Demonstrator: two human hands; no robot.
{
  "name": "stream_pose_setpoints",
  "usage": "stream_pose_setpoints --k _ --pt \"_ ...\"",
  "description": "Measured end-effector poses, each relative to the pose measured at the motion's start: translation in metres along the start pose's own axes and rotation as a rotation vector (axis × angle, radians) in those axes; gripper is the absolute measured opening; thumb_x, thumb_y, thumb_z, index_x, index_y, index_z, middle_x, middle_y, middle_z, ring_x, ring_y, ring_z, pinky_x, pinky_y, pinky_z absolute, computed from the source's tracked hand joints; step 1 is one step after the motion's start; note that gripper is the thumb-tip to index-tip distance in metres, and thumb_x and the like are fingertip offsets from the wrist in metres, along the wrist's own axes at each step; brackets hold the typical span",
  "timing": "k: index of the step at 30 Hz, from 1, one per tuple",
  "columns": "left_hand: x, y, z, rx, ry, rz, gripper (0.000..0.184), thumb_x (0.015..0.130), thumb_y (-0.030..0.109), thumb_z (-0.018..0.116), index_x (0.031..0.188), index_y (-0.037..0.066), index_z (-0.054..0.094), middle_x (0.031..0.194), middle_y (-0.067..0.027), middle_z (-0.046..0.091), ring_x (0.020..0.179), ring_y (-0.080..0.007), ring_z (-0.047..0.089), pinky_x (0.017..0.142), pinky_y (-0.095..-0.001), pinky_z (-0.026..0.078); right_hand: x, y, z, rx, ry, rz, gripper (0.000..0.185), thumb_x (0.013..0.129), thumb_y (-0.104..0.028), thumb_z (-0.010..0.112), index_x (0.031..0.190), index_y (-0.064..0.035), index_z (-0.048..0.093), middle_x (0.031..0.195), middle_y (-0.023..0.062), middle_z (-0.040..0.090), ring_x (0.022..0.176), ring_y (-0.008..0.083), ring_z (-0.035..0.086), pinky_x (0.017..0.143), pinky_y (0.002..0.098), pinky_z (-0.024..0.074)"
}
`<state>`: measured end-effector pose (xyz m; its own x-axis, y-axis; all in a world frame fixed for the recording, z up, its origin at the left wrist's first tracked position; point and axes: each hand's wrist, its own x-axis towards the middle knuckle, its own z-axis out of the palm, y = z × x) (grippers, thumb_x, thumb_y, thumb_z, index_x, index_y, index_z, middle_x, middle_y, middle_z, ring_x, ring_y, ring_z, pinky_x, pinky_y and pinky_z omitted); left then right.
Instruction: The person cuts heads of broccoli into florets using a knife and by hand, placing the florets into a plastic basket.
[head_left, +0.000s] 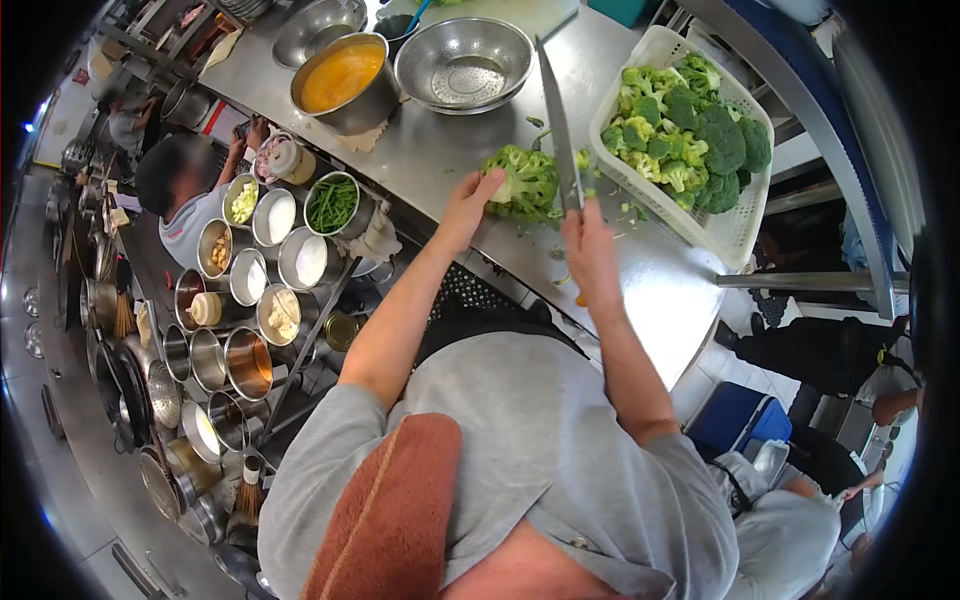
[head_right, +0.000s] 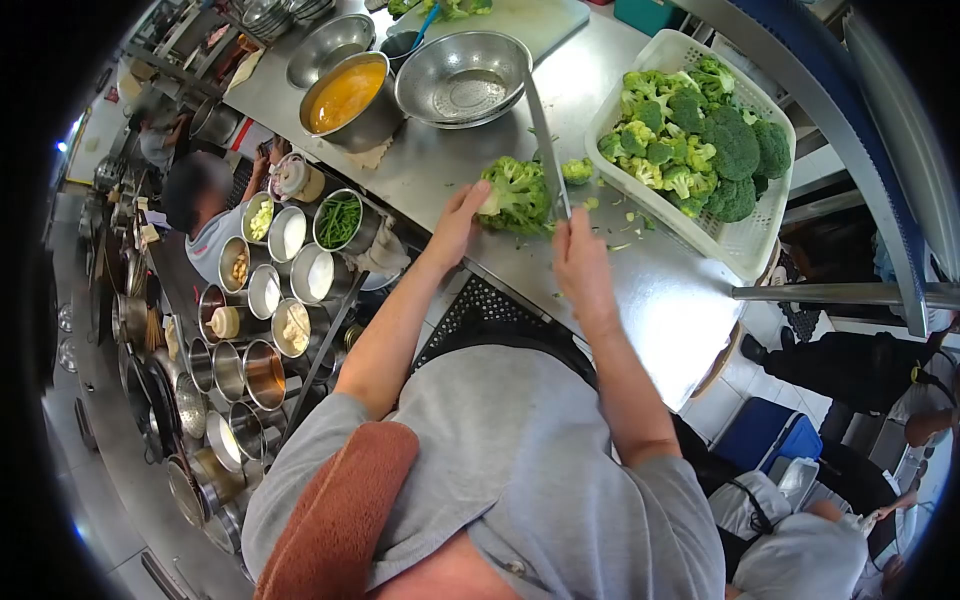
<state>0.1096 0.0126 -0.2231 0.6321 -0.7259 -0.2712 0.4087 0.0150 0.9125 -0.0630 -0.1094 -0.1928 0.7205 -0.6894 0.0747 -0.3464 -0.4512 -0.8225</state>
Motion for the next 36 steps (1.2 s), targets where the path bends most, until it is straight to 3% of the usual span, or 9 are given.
stream_pose_setpoints --k 3,10,14,16,22,24,27,34,36 --pt "-0.007 -0.021 0.011 -0.037 0.092 0.019 0.044 0.095 0.052 0.063 0.099 0.009 0.064 0.093 0.0018 0.063 0.086 -0.0062 0.055 0.078 -0.0223 0.042 -0.012 -0.006 0.014 0.016 0.012 -0.056 0.011 0.099 -0.01 0.05 0.099 -0.0021 0.044 0.074 0.0303 0.059 0.073 0.0526 0.058 0.059 0.0577 0.041" --pt "-0.014 -0.011 0.021 -0.104 0.177 -0.035 0.047 0.095 0.057 0.06 0.095 0.01 0.062 0.088 0.0038 0.057 0.08 -0.0047 0.048 0.071 -0.0239 0.039 0.0 -0.047 0.001 0.074 0.058 -0.184 0.009 0.098 -0.007 0.05 0.101 -0.0016 0.043 0.076 0.0308 0.059 0.074 0.0528 0.058 0.061 0.0581 0.041" --pt "-0.007 -0.027 0.012 -0.035 0.13 0.022 0.047 0.094 0.056 0.061 0.086 0.011 0.056 0.084 0.0038 0.051 0.077 -0.0061 0.043 0.07 -0.0254 0.037 0.004 -0.023 0.027 -0.075 -0.059 -0.108 0.009 0.098 -0.006 0.049 0.102 -0.0018 0.043 0.076 0.0312 0.059 0.074 0.0526 0.059 0.061 0.0581 0.0414" --pt "0.0 -0.033 0.011 -0.047 0.132 0.056 0.047 0.094 0.056 0.062 0.084 0.011 0.055 0.083 0.0036 0.049 0.077 -0.0065 0.042 0.07 -0.0252 0.037 0.007 -0.012 0.034 -0.052 -0.044 -0.202 0.008 0.098 -0.006 0.049 0.102 -0.0018 0.044 0.078 0.0316 0.06 0.075 0.0525 0.059 0.061 0.0582 0.0417" --pt "0.004 -0.046 0.0 0.169 0.113 0.12 0.046 0.094 0.055 0.062 0.091 0.009 0.058 0.091 0.0005 0.054 0.081 -0.0086 0.046 0.073 -0.0266 0.039 0.006 0.006 0.004 0.073 -0.057 -0.019 0.011 0.098 -0.009 0.051 0.104 -0.002 0.045 0.073 0.0298 0.06 0.072 0.0516 0.06 0.06 0.0592 0.0414" --pt "-0.01 -0.017 0.007 -0.095 0.088 -0.061 0.047 0.094 0.055 0.061 0.102 0.009 0.06 0.1 -0.002 0.059 0.089 -0.0104 0.054 0.08 -0.0283 0.043 0.018 0.014 -0.009 -0.012 -0.03 -0.04 0.011 0.099 -0.012 0.051 0.104 -0.0033 0.047 0.072 0.027 0.061 0.071 0.0487 0.061 0.059 0.0548 0.0432" --pt "-0.012 -0.01 0.01 -0.169 0.056 -0.046 0.048 0.095 0.055 0.06 0.108 0.009 0.061 0.106 -0.0021 0.063 0.097 -0.0111 0.058 0.084 -0.0289 0.045 0.019 0.0 -0.015 -0.14 0.047 -0.059 0.011 0.1 -0.015 0.05 0.103 -0.0045 0.047 0.07 0.0242 0.061 0.068 0.0468 0.061 0.057 0.0498 0.0449" --pt "-0.009 -0.026 -0.001 -0.27 0.053 -0.033 0.038 0.096 0.046 0.063 0.102 0.01 0.061 0.105 -0.0017 0.063 0.098 -0.0102 0.059 0.091 -0.031 0.044 0.002 -0.005 0.013 -0.019 0.009 -0.153 0.009 0.099 -0.01 0.051 0.102 -0.004 0.045 0.069 0.026 0.058 0.07 0.0508 0.058 0.057 0.0551 0.0401" --pt "0.0 -0.047 -0.019 -0.043 -0.032 0.049 0.029 0.094 0.037 0.069 0.093 0.009 0.06 0.11 -0.0069 0.062 0.107 -0.0146 0.056 0.093 -0.0316 0.044 0.004 -0.006 0.016 -0.021 -0.001 -0.188 0.009 0.099 -0.01 0.051 0.101 -0.0037 0.045 0.069 0.0262 0.058 0.07 0.0509 0.058 0.058 0.0559 0.0395"
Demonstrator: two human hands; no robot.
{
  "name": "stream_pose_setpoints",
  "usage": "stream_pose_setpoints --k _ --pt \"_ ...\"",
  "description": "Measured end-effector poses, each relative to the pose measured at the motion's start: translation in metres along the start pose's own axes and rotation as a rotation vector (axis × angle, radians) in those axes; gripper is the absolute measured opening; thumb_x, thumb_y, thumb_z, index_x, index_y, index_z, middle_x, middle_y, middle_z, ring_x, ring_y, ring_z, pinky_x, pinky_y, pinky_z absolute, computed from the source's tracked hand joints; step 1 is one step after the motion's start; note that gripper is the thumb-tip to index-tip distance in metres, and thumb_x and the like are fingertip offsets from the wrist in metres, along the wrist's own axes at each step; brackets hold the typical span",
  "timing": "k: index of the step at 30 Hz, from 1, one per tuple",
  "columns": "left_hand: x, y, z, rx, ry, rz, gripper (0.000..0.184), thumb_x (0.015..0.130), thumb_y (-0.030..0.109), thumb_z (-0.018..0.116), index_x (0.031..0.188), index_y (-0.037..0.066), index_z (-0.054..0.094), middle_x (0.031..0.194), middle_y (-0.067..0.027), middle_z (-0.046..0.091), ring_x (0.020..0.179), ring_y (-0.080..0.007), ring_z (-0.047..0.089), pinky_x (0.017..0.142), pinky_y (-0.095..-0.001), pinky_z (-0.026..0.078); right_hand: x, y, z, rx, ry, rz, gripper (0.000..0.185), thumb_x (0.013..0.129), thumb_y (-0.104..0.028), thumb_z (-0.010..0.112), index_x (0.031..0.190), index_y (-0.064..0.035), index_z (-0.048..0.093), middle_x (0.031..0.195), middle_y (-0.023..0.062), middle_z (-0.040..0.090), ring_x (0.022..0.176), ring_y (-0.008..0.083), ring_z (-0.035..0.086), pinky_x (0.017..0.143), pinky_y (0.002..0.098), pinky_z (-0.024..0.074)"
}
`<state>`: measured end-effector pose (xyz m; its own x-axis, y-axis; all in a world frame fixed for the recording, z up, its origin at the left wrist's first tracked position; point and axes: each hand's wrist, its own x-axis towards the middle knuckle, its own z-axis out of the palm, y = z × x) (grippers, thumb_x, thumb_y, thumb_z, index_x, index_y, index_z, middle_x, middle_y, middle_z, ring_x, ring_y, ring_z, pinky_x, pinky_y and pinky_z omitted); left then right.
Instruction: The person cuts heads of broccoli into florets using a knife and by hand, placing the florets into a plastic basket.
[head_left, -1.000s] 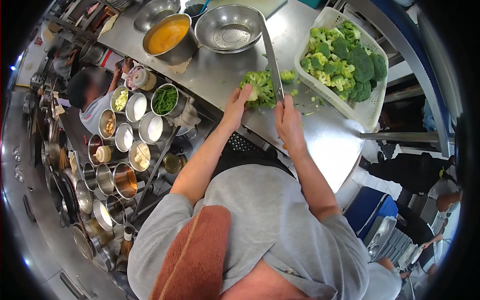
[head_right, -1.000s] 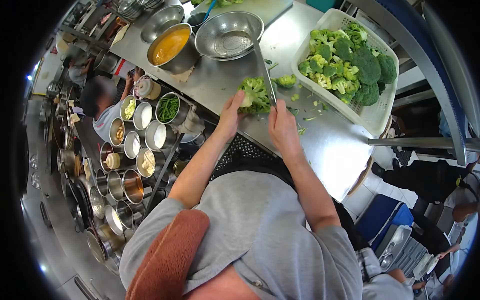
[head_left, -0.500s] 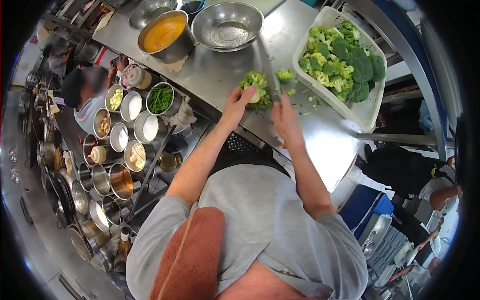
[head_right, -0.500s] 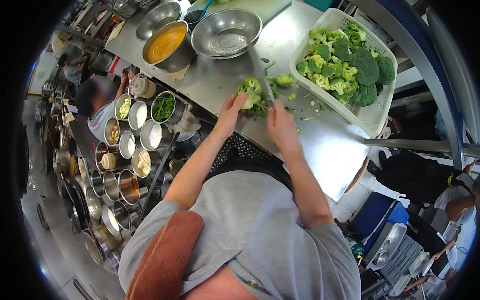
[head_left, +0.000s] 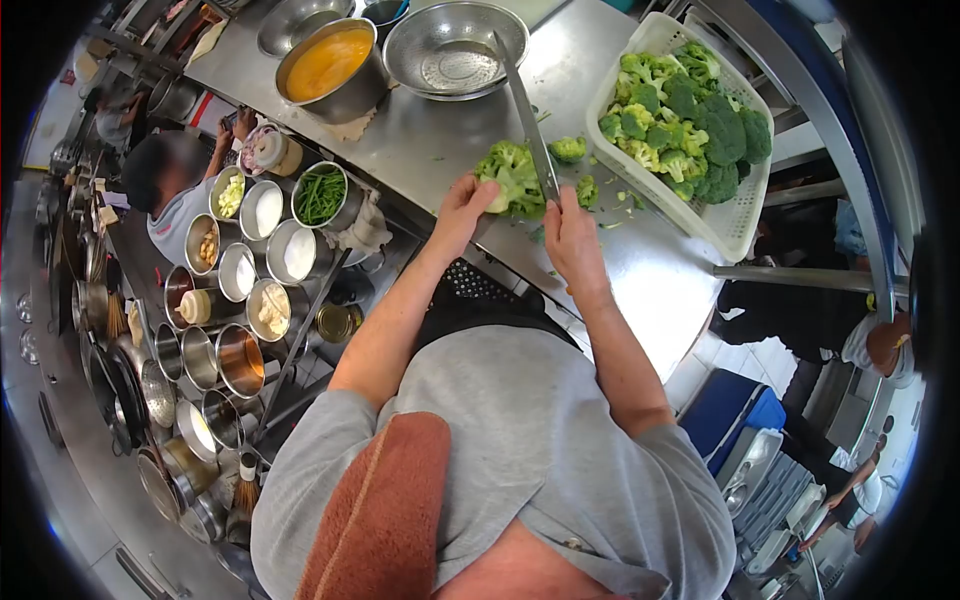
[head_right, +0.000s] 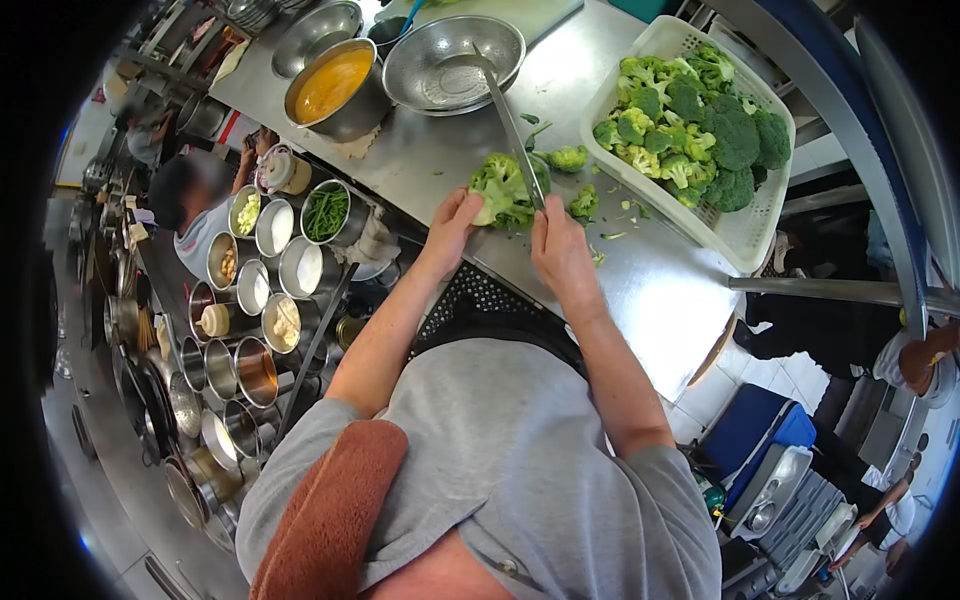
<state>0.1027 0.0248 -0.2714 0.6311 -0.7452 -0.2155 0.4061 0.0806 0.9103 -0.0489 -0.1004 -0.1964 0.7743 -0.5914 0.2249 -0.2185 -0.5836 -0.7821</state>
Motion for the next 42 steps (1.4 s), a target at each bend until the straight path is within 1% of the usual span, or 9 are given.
stream_pose_setpoints --k 3,24,28,31,33,37,38,40,42 --pt "0.001 -0.005 -0.001 0.427 0.016 0.355 0.03 0.089 0.032 0.075 0.086 0.006 0.059 0.117 -0.0133 0.058 0.118 -0.0206 0.05 0.095 -0.0317 0.044 0.002 -0.008 -0.009 -0.043 0.014 -0.083 0.009 0.099 -0.01 0.051 0.101 -0.0031 0.045 0.069 0.0271 0.057 0.069 0.0513 0.057 0.058 0.0565 0.0395" --pt "-0.002 0.008 0.01 0.286 -0.087 0.292 0.038 0.083 0.034 0.08 0.086 0.003 0.058 0.129 -0.0194 0.055 0.129 -0.0289 0.043 0.103 -0.0366 0.037 0.013 -0.011 0.0 -0.135 -0.175 0.076 0.009 0.098 -0.007 0.046 0.103 -0.0014 0.041 0.074 0.0324 0.061 0.076 0.0525 0.06 0.066 0.0602 0.0444" --pt "0.001 0.018 0.007 0.474 -0.103 0.392 0.041 0.081 0.034 0.081 0.087 0.001 0.057 0.123 -0.0182 0.056 0.123 -0.0282 0.047 0.1 -0.0345 0.039 0.017 0.002 -0.001 -0.098 -0.056 0.059 0.015 0.099 -0.012 0.048 0.108 -0.0012 0.043 0.074 0.032 0.061 0.074 0.0554 0.057 0.063 0.0621 0.0396" --pt "0.006 0.023 -0.001 0.305 -0.058 0.132 0.047 0.082 0.04 0.08 0.091 0.0 0.057 0.116 -0.0189 0.055 0.115 -0.0306 0.05 0.096 -0.0355 0.042 0.026 0.013 -0.022 -0.146 0.111 0.083 0.013 0.1 -0.013 0.049 0.107 -0.0026 0.045 0.072 0.0294 0.061 0.069 0.0516 0.059 0.058 0.0581 0.0418" --pt "0.002 0.05 -0.01 0.777 0.049 0.11 0.054 0.084 0.048 0.075 0.099 -0.001 0.056 0.111 -0.019 0.053 0.108 -0.0325 0.051 0.095 -0.0394 0.042 0.038 0.008 -0.041 -0.164 0.115 0.066 0.012 0.1 -0.013 0.049 0.106 -0.003 0.046 0.071 0.0285 0.06 0.068 0.0502 0.06 0.057 0.0562 0.0429" --pt "0.017 0.081 -0.015 1.088 -0.128 0.466 0.082 0.087 0.052 0.07 0.145 0.001 0.041 0.146 -0.0262 0.041 0.137 -0.0365 0.04 0.113 -0.0382 0.033 0.034 0.002 -0.033 -0.096 0.095 0.051 0.012 0.098 -0.011 0.051 0.107 -0.0034 0.046 0.071 0.0285 0.061 0.069 0.0508 0.06 0.059 0.0587 0.0442" --pt "0.023 0.084 -0.016 1.091 -0.135 0.469 0.082 0.087 0.052 0.07 0.145 0.001 0.041 0.146 -0.0262 0.041 0.137 -0.0365 0.04 0.113 -0.0382 0.033 0.027 0.006 -0.023 -0.033 0.092 0.033 0.012 0.098 -0.011 0.051 0.106 -0.0029 0.045 0.071 0.0292 0.06 0.07 0.0514 0.06 0.06 0.059 0.0435" --pt "0.034 0.082 -0.019 0.628 -0.332 -0.016 0.094 0.087 0.047 0.072 0.156 0.004 0.024 0.157 -0.025 0.028 0.146 -0.0328 0.03 0.117 -0.0364 0.027 0.009 0.005 -0.005 0.001 0.053 0.083 0.012 0.098 -0.011 0.05 0.105 -0.0027 0.045 0.072 0.0295 0.06 0.07 0.0515 0.059 0.061 0.059 0.0431" --pt "0.028 0.059 -0.025 0.512 -0.291 -0.02 0.096 0.087 0.045 0.073 0.157 0.004 0.021 0.157 -0.0246 0.029 0.145 -0.0314 0.03 0.117 -0.0367 0.027 0.005 -0.001 0.003 0.042 0.013 0.128 0.012 0.098 -0.011 0.05 0.104 -0.0025 0.044 0.072 0.0297 0.06 0.071 0.0517 0.059 0.061 0.059 0.0428"
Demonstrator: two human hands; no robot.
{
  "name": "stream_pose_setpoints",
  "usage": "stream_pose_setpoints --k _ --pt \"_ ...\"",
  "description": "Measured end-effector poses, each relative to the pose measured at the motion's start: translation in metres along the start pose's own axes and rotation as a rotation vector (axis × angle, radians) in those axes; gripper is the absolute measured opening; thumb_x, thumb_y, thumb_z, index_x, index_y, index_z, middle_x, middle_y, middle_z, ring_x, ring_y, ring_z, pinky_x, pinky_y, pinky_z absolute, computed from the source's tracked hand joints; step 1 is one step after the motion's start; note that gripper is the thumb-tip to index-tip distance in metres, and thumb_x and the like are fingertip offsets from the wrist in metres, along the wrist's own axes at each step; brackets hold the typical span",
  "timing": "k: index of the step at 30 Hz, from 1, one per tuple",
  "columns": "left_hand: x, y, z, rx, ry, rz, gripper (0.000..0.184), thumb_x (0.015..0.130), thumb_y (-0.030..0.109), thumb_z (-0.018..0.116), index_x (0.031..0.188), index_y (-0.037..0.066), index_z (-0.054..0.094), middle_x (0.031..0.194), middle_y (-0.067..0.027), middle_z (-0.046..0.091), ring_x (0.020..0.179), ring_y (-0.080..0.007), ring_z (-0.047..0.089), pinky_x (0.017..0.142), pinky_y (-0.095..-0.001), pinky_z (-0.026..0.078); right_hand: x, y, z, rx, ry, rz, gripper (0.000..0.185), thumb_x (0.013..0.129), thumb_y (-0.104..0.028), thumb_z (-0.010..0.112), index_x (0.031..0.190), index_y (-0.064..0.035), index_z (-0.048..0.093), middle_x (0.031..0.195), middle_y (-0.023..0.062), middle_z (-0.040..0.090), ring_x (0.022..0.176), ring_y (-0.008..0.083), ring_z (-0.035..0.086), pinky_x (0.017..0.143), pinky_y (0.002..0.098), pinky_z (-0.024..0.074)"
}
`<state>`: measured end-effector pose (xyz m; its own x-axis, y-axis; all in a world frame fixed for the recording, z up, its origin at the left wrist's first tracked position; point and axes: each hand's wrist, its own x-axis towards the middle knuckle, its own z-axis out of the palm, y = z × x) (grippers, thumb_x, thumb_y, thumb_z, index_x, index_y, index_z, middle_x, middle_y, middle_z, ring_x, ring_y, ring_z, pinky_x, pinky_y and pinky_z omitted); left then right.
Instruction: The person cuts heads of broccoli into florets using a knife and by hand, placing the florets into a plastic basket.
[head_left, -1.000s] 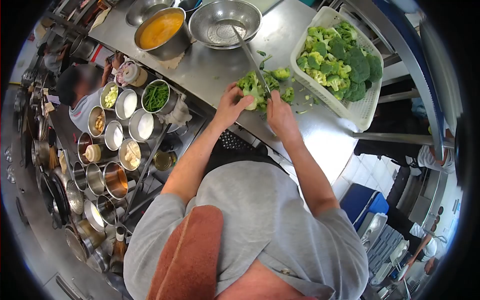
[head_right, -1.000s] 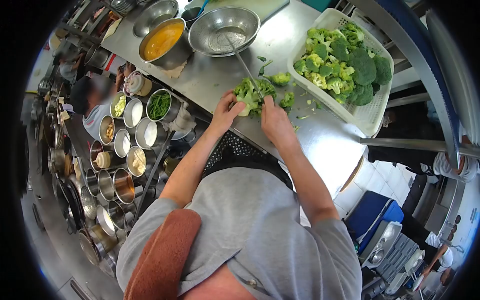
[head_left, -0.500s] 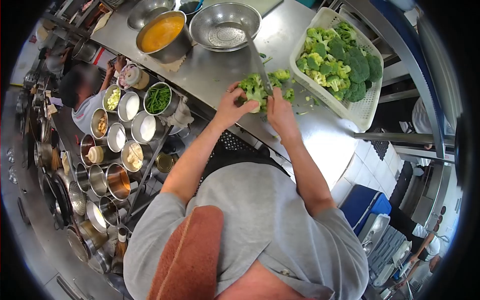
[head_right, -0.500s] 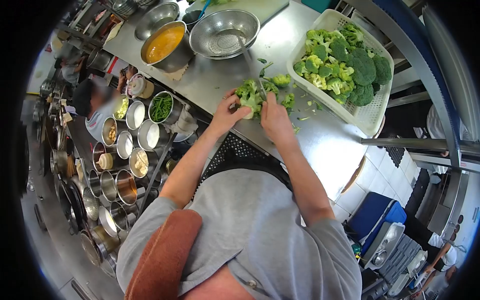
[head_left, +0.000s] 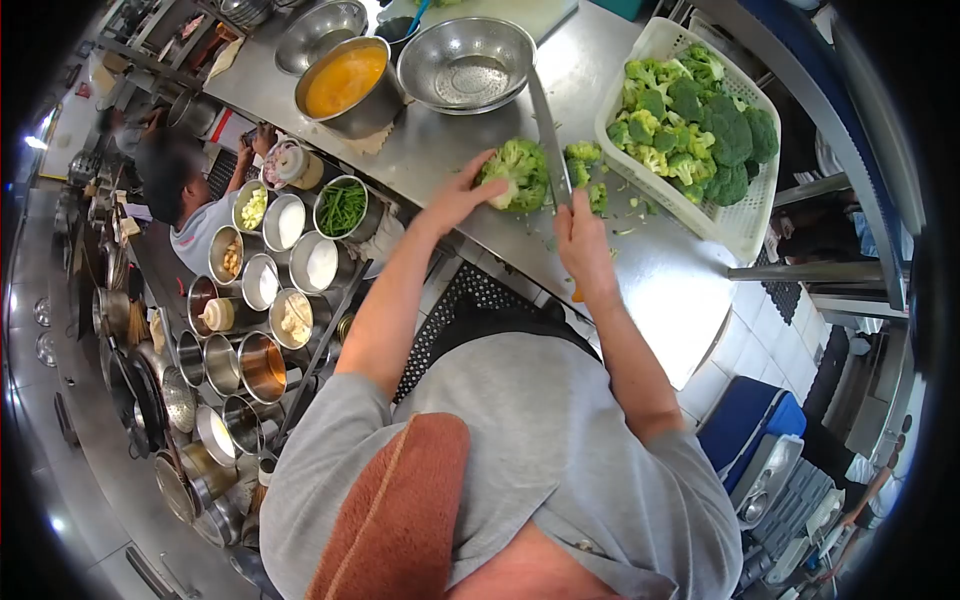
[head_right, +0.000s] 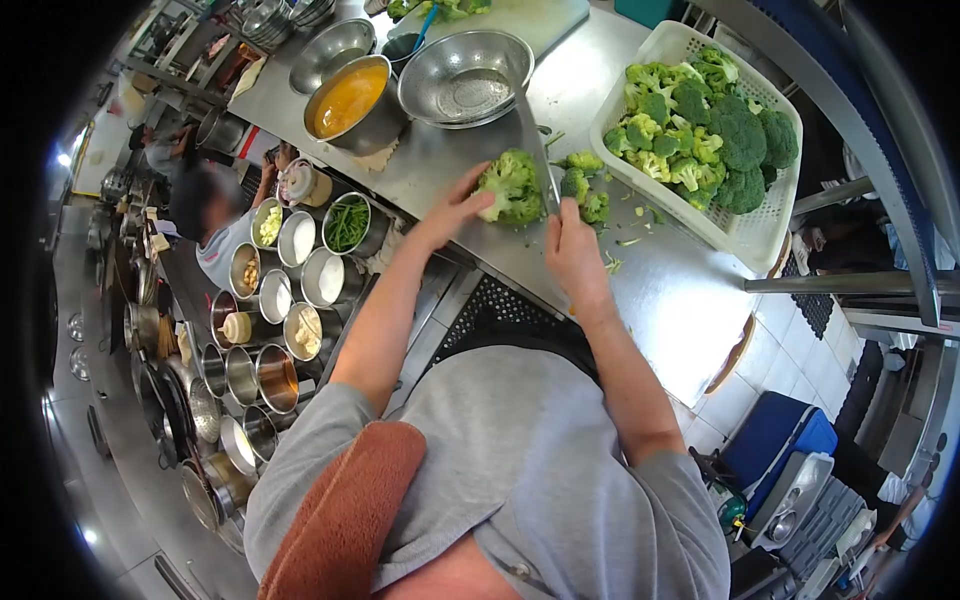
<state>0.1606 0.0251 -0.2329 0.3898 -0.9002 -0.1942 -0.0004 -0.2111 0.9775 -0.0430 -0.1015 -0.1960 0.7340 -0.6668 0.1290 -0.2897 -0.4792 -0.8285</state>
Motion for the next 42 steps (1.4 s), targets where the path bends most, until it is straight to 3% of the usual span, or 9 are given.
stream_pose_setpoints --k 5,11,14,22,25,29,32,38,42 --pt "-0.009 -0.013 0.019 -0.193 0.08 0.066 0.105 0.086 0.043 0.075 0.158 0.001 0.011 0.157 -0.0251 0.029 0.145 -0.0299 0.031 0.118 -0.0371 0.026 0.0 -0.016 -0.001 -0.062 -0.097 -0.102 0.011 0.098 -0.007 0.05 0.104 -0.0004 0.044 0.079 0.0315 0.06 0.077 0.0513 0.06 0.064 0.0575 0.0428" --pt "0.001 -0.009 0.01 0.058 0.071 0.0 0.113 0.082 0.046 0.078 0.157 -0.002 0.009 0.157 -0.0279 0.027 0.145 -0.0327 0.031 0.118 -0.0371 0.026 0.006 -0.041 -0.008 -0.034 -0.05 -0.179 0.011 0.098 -0.007 0.049 0.105 -0.0006 0.044 0.083 0.032 0.061 0.077 0.0527 0.059 0.065 0.058 0.0435" --pt "0.002 -0.009 0.014 0.041 0.074 -0.001 0.111 0.081 0.048 0.078 0.156 -0.002 0.013 0.155 -0.0265 0.031 0.144 -0.0321 0.033 0.118 -0.0366 0.026 0.012 0.005 0.019 -0.117 -0.095 -0.19 0.012 0.098 -0.008 0.048 0.107 -0.0014 0.044 0.074 0.0305 0.06 0.074 0.0527 0.059 0.064 0.0589 0.0418" --pt "0.007 -0.015 0.015 -0.1 0.006 0.017 0.095 0.078 0.045 0.081 0.151 0.003 0.037 0.15 -0.0194 0.042 0.138 -0.0275 0.041 0.114 -0.0348 0.033 0.018 -0.011 0.012 -0.136 -0.154 -0.113 0.015 0.098 -0.008 0.047 0.109 -0.0002 0.042 0.074 0.0332 0.06 0.077 0.0528 0.06 0.069 0.0617 0.0432" --pt "0.01 -0.017 0.017 0.032 0.024 0.107 0.092 0.077 0.044 0.082 0.149 0.003 0.042 0.145 -0.0171 0.047 0.135 -0.0256 0.045 0.112 -0.0349 0.035 0.025 -0.011 0.01 -0.115 -0.129 -0.082 0.017 0.097 -0.008 0.049 0.111 -0.0003 0.042 0.073 0.0332 0.06 0.077 0.0533 0.059 0.068 0.0613 0.0423" --pt "0.005 -0.004 0.02 0.096 0.059 0.166 0.09 0.076 0.042 0.084 0.148 0.004 0.044 0.142 -0.015 0.051 0.131 -0.0236 0.048 0.11 -0.0347 0.037 0.016 0.008 0.017 -0.012 -0.097 -0.01 0.017 0.097 -0.009 0.05 0.111 -0.0006 0.043 0.075 0.0329 0.061 0.077 0.0538 0.059 0.068 0.0604 0.0418" --pt "0.001 0.001 0.025 -0.057 0.065 0.131 0.089 0.076 0.038 0.086 0.147 0.004 0.044 0.139 -0.0138 0.053 0.126 -0.0213 0.051 0.107 -0.0336 0.04 0.014 0.008 0.018 0.141 -0.065 0.067 0.016 0.097 -0.009 0.05 0.109 -0.0005 0.044 0.077 0.0327 0.061 0.077 0.0538 0.059 0.068 0.0606 0.0421" --pt "-0.003 0.002 0.028 -0.094 0.066 0.148 0.089 0.075 0.034 0.087 0.148 0.006 0.044 0.135 -0.0123 0.056 0.122 -0.02 0.054 0.104 -0.0323 0.043 0.013 0.005 0.028 -0.141 0.006 -0.15 0.017 0.098 -0.009 0.05 0.111 -0.0009 0.045 0.08 0.032 0.062 0.078 0.0533 0.059 0.066 0.0561 0.0445" --pt "-0.003 0.0 0.035 0.098 0.09 0.248 0.082 0.082 0.027 0.082 0.15 0.007 0.04 0.142 -0.0114 0.049 0.129 -0.0207 0.047 0.108 -0.0346 0.04 0.012 0.001 0.027 -0.019 0.027 -0.032 0.017 0.098 -0.01 0.05 0.111 -0.0003 0.045 0.08 0.0289 0.064 0.074 0.0493 0.062 0.065 0.0538 0.0471"
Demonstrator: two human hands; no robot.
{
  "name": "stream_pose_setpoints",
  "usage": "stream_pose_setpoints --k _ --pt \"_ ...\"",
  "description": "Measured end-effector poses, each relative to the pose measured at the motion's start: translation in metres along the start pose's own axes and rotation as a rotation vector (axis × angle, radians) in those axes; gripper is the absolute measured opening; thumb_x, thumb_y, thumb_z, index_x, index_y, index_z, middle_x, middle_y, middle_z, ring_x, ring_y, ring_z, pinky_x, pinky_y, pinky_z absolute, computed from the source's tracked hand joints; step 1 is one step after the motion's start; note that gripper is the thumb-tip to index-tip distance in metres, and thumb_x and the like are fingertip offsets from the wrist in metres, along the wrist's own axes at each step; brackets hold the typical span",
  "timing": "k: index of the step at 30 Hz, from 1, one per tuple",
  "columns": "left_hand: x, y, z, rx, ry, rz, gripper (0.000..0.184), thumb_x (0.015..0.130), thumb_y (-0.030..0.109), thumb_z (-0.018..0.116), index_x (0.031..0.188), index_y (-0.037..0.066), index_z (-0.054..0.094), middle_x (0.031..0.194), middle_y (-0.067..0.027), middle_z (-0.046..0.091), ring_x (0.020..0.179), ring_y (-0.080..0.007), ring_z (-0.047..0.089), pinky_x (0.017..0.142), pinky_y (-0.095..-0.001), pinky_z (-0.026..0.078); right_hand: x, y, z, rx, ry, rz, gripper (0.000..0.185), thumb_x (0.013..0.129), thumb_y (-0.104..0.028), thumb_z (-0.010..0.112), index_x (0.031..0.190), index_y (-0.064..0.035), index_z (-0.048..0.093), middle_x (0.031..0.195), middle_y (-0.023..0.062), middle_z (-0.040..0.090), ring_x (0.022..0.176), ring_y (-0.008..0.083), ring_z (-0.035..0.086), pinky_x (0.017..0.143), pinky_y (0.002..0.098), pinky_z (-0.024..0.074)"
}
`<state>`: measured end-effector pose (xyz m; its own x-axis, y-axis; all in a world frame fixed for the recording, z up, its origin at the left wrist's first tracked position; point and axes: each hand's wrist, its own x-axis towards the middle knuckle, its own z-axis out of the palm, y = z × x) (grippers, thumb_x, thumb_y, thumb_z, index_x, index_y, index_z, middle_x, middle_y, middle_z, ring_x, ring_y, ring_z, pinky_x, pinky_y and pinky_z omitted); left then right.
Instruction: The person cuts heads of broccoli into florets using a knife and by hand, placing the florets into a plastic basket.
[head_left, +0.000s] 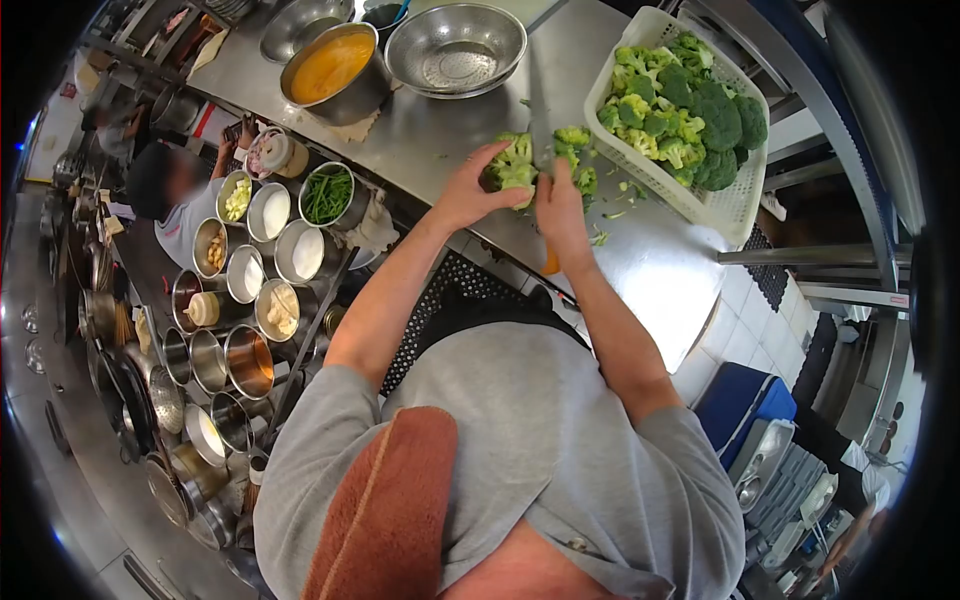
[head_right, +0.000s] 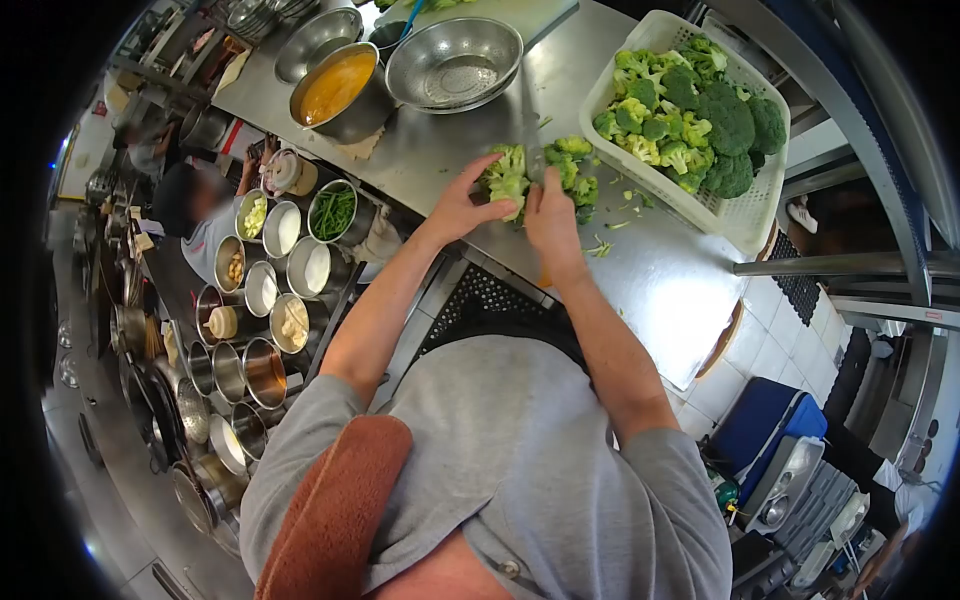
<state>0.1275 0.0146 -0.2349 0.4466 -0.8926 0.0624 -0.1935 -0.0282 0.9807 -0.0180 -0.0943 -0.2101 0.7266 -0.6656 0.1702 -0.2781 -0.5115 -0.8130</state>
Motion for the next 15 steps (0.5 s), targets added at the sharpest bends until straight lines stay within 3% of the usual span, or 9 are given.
stream_pose_setpoints --k 2,4,6,8,11,12,14,15 --pt "0.0 0.002 -0.004 0.143 0.043 0.059 0.083 0.083 0.027 0.082 0.15 0.005 0.039 0.143 -0.0124 0.049 0.13 -0.0218 0.047 0.109 -0.0353 0.039 0.002 0.001 -0.006 0.167 0.005 0.173 0.017 0.099 -0.011 0.051 0.112 -0.0012 0.045 0.077 0.0235 0.066 0.069 0.0415 0.066 0.064 0.0485 0.0497" --pt "0.007 -0.003 -0.011 -0.193 0.056 -0.124 0.085 0.081 0.043 0.08 0.147 0.003 0.044 0.146 -0.0171 0.047 0.133 -0.0241 0.046 0.112 -0.0351 0.035 -0.002 0.004 -0.009 0.152 0.045 0.13 0.016 0.1 -0.011 0.051 0.111 -0.0014 0.045 0.076 0.021 0.066 0.067 0.038 0.066 0.063 0.0461 0.0501" --pt "0.009 -0.005 -0.026 -0.14 -0.008 -0.243 0.083 0.084 0.048 0.075 0.147 0.002 0.044 0.148 -0.0166 0.045 0.134 -0.0244 0.046 0.112 -0.0352 0.035 0.0 0.012 -0.017 0.133 0.085 0.088 0.015 0.1 -0.012 0.051 0.11 -0.0015 0.045 0.075 0.0184 0.067 0.065 0.0345 0.067 0.062 0.0437 0.0504" --pt "0.01 -0.007 -0.032 -0.084 -0.07 -0.364 0.083 0.086 0.053 0.07 0.146 0.002 0.045 0.15 -0.0161 0.043 0.134 -0.0247 0.045 0.112 -0.0353 0.034 0.008 0.021 -0.025 0.022 0.176 0.103 0.014 0.1 -0.011 0.05 0.108 -0.0013 0.044 0.076 0.0178 0.067 0.066 0.0353 0.067 0.06 0.0436 0.05" --pt "0.012 -0.018 -0.036 0.178 0.015 -0.184 0.083 0.09 0.06 0.061 0.146 0.001 0.044 0.15 -0.0165 0.043 0.136 -0.0247 0.044 0.113 -0.0349 0.033 0.004 0.002 -0.032 0.012 0.094 0.069 0.014 0.1 -0.012 0.051 0.107 -0.0012 0.044 0.075 0.0183 0.066 0.066 0.0366 0.067 0.06 0.0435 0.0502" --pt "0.012 -0.017 -0.032 0.089 0.007 -0.199 0.081 0.091 0.059 0.059 0.145 0.0 0.045 0.15 -0.0168 0.044 0.137 -0.0251 0.042 0.113 -0.0347 0.032 0.0 0.0 -0.029 0.011 0.1 0.07 0.014 0.1 -0.012 0.051 0.107 -0.0012 0.044 0.075 0.0183 0.066 0.066 0.0366 0.067 0.06 0.0435 0.0502" --pt "0.013 -0.018 -0.021 -0.002 -0.007 -0.208 0.08 0.092 0.059 0.058 0.145 0.0 0.046 0.149 -0.0172 0.044 0.138 -0.0254 0.041 0.114 -0.0345 0.031 -0.011 -0.004 -0.015 0.06 0.042 -0.024 0.014 0.098 -0.007 0.05 0.109 -0.0021 0.044 0.07 0.0266 0.06 0.068 0.0495 0.06 0.057 0.0547 0.0431" --pt "0.012 -0.023 -0.015 -0.212 0.037 -0.276 0.078 0.093 0.059 0.056 0.143 -0.001 0.047 0.148 -0.0182 0.045 0.137 -0.0264 0.042 0.114 -0.0345 0.03 -0.015 -0.001 -0.009 0.056 0.047 -0.025 0.014 0.098 -0.007 0.05 0.109 -0.0021 0.044 0.07 0.0266 0.06 0.068 0.0495 0.06 0.057 0.0547 0.0431"
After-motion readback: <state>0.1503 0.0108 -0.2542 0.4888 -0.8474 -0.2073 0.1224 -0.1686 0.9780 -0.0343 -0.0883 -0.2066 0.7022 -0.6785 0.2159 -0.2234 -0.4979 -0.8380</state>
